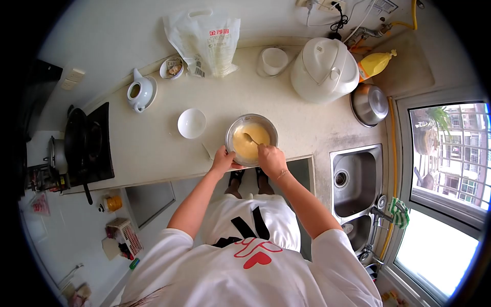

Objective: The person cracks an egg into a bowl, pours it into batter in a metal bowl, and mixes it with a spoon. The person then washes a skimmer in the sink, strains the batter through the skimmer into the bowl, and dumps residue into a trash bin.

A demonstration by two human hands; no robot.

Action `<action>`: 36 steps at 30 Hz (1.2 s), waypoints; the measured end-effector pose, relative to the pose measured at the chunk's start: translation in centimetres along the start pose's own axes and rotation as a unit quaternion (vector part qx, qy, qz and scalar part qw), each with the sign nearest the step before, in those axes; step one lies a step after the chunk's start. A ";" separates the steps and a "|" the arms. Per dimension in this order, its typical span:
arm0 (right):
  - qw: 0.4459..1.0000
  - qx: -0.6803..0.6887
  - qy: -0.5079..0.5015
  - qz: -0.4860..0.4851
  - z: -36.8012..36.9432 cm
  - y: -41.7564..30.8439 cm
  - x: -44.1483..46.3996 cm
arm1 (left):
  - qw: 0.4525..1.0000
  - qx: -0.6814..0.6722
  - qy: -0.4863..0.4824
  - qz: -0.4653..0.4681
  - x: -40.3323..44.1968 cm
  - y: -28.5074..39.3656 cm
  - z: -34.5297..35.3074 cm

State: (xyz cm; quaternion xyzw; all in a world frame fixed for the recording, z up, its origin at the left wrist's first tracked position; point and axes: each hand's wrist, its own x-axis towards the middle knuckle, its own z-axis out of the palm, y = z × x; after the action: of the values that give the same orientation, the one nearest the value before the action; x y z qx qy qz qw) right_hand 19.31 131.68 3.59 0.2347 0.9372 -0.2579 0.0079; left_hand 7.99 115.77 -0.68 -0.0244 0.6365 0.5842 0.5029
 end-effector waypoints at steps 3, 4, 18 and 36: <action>0.999 -0.020 0.011 0.047 -0.2 2.4 -1.2 | 0.999 -0.013 0.038 -0.009 -0.1 -0.6 -0.4; 0.996 -0.003 0.012 0.093 -1.0 2.0 -0.7 | 0.999 -0.016 0.045 -0.004 -0.2 -0.9 -0.6; 0.999 0.012 -0.009 0.050 -0.6 0.3 -1.8 | 0.995 0.018 0.095 0.004 0.4 -2.8 -1.6; 0.997 -0.027 0.039 0.064 -1.3 0.5 -1.8 | 0.993 0.034 0.105 0.040 0.7 -2.6 -1.2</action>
State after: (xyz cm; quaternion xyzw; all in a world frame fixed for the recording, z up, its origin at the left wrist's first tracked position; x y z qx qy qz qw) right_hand 21.27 131.86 4.70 0.3039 0.9265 -0.2217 -0.0058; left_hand 8.47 114.42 -3.27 -0.0427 0.7055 0.5765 0.4101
